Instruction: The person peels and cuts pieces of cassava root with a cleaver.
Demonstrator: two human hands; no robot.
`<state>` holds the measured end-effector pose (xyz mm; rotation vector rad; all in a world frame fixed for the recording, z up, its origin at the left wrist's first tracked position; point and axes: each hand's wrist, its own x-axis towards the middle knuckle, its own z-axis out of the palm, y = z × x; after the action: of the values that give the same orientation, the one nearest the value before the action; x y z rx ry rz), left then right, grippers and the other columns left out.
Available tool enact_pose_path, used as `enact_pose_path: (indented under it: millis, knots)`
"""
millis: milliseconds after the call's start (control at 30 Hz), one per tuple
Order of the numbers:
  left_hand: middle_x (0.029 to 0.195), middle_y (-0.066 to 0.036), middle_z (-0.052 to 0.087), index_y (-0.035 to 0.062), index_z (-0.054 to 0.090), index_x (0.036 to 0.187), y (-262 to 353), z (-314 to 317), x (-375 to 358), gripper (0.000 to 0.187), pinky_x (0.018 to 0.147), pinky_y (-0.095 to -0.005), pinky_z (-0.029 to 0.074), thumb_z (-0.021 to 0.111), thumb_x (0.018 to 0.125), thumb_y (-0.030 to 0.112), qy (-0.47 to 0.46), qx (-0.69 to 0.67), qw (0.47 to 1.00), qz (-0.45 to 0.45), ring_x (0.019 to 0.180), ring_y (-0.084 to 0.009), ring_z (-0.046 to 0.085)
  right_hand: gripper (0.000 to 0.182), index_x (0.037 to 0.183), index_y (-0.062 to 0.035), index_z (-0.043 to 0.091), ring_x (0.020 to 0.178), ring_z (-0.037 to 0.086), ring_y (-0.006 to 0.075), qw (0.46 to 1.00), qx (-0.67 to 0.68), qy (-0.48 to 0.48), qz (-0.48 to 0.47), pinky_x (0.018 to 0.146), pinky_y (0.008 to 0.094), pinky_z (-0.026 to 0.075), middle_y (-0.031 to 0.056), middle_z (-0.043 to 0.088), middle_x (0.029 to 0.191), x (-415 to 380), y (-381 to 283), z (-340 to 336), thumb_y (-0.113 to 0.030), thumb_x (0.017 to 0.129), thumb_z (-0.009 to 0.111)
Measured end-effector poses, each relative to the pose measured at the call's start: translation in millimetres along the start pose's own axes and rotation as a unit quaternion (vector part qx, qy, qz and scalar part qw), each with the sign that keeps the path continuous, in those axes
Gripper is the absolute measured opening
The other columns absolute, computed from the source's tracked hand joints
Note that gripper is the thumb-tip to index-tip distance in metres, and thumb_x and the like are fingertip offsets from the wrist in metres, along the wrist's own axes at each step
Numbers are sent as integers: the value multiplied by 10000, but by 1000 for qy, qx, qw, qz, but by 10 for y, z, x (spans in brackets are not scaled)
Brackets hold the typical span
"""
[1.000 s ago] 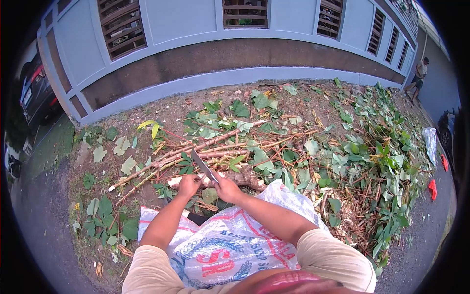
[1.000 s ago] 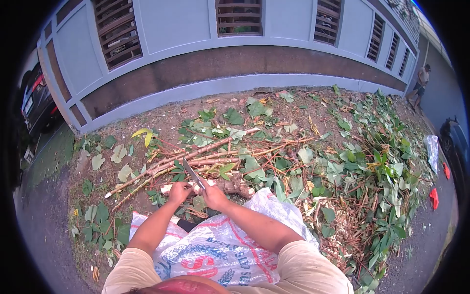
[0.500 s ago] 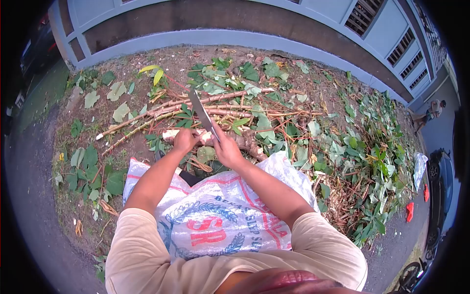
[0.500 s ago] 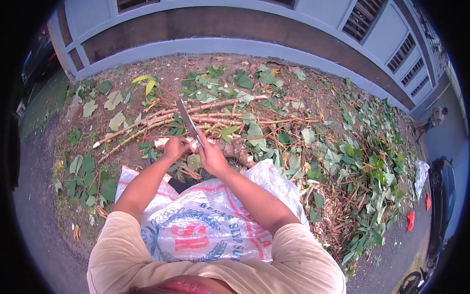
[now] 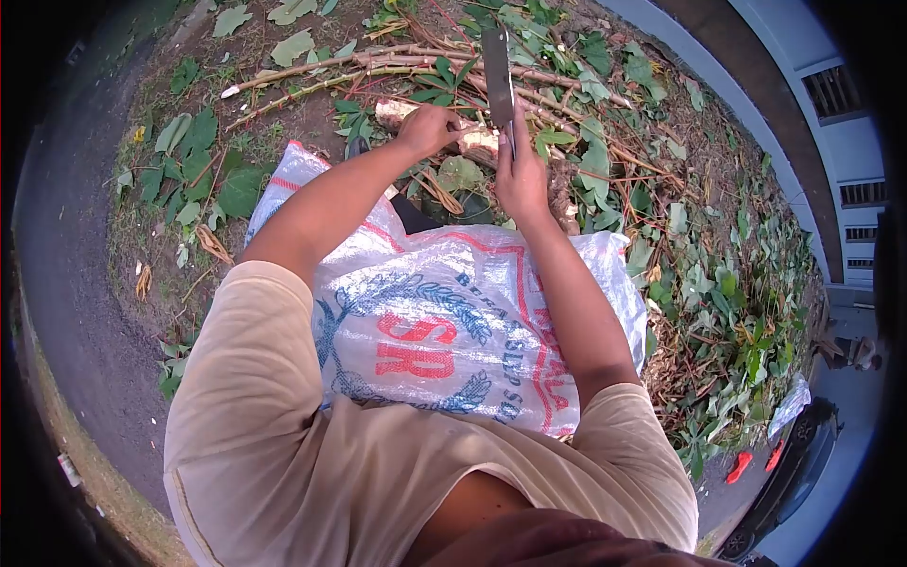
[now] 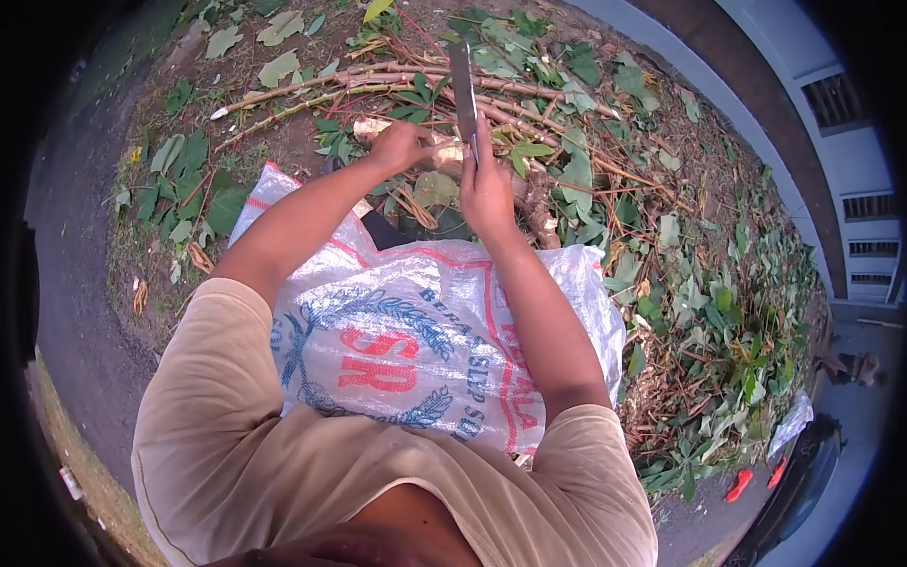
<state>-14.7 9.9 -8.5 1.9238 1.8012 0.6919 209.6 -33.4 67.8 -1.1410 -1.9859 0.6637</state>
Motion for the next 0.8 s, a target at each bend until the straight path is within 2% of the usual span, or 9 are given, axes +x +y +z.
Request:
enact_pose_path:
  millis: [200,267,300,333,400,433,567,733,800]
  knots:
    - [814,-132,767,84,809,922,13,19,17,201,739,-424,581,806,841,268,33,-12,999,37,756,-316,748,617,1625,-118,314,908,674,539,984,-72,-154,58,869,593,518,342,702,989,-30,522,170,-167,1046,523]
    - [820,-128,769,82,806,922,10,31,-27,200,739,-418,582,809,839,263,35,-23,999,34,760,-310,749,635,1630,-132,307,845,715,473,993,-32,-112,17,801,552,553,339,702,1054,-32,703,222,-186,1043,544]
    - [832,-124,772,79,804,923,52,5,-33,204,739,-414,580,811,838,264,22,-10,1000,17,768,-311,749,637,1640,-153,307,677,705,307,949,95,-182,240,625,460,561,255,707,985,46,458,59,-183,1054,554]
    - [832,-124,772,79,804,923,23,37,-37,204,739,-414,580,811,838,264,21,-9,1000,17,768,-311,749,637,1640,-153,307,677,705,307,948,96,-182,242,625,460,561,255,707,985,46,538,47,-183,1054,554]
    - [839,-135,770,80,805,927,-14,74,6,207,735,-412,577,814,840,267,32,-9,999,18,768,-318,746,623,1650,-166,313,562,591,160,841,354,-164,374,494,361,490,140,647,859,124,756,-13,-169,1071,546]
    - [839,-135,770,80,805,927,2,62,25,207,735,-412,577,814,840,267,34,-9,999,20,768,-318,746,578,1649,-249,326,563,459,100,830,366,-141,397,466,257,382,2,505,772,118,549,-98,-187,1104,504]
    - [869,-126,776,104,812,955,-22,54,32,197,757,-419,584,808,840,264,23,-9,999,21,791,-317,747,572,1656,-229,322,579,473,83,961,181,-23,207,490,277,414,-19,500,739,93,292,-184,-201,1113,498]
    - [885,-141,775,101,810,981,-64,77,34,207,763,-414,574,808,842,255,32,-7,998,47,807,-329,746,583,1648,-151,309,706,709,311,995,35,17,89,694,435,553,227,718,908,70,-54,-259,-200,1095,487]
    - [885,-139,775,103,808,991,-39,64,6,215,756,-409,575,804,844,260,10,-23,999,34,793,-331,744,579,1632,-142,320,890,722,467,995,-41,-87,25,802,546,549,316,717,1073,-21,203,-57,-191,1079,484]
